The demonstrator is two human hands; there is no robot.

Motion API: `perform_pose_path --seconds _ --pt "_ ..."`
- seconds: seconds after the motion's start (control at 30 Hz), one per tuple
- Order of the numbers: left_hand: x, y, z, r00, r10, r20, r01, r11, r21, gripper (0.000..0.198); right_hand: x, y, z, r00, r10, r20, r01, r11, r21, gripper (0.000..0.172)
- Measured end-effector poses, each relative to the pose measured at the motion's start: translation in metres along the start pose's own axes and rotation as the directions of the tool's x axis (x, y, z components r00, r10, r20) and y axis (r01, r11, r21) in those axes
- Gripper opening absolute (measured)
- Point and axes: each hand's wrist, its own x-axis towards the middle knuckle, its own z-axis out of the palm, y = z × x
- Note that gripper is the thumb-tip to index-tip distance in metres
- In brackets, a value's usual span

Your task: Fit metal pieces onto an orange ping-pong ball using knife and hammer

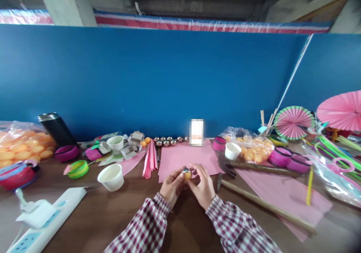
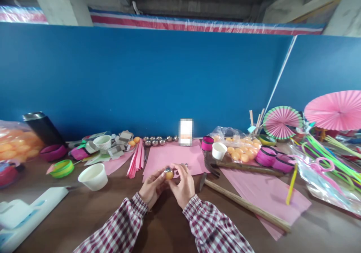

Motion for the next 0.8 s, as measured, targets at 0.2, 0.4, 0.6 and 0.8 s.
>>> perform_pose_path --seconds 0.2,0.4,0.6,0.8 --pt "0.000 0.002 -0.001 1.000 -0.006 -0.004 0.005 0.999 -0.041 0.033 0.000 0.000 -0.001 0.999 -0.007 0.032 0.007 1.000 0.016 0.031" --pt "0.000 -0.001 0.000 0.998 -0.017 -0.067 0.013 0.998 -0.068 0.021 0.002 -0.002 -0.001 0.999 0.030 0.030 -0.032 0.996 0.088 0.032" --pt "0.000 0.000 0.001 0.998 -0.053 -0.018 0.052 0.998 -0.045 0.019 0.001 0.005 0.003 0.999 0.005 0.036 -0.010 0.990 0.137 0.034" --pt "0.000 -0.001 0.000 0.998 -0.051 0.035 0.053 0.998 -0.043 0.021 -0.003 0.011 0.005 0.999 -0.036 0.039 0.036 0.999 0.004 0.047"
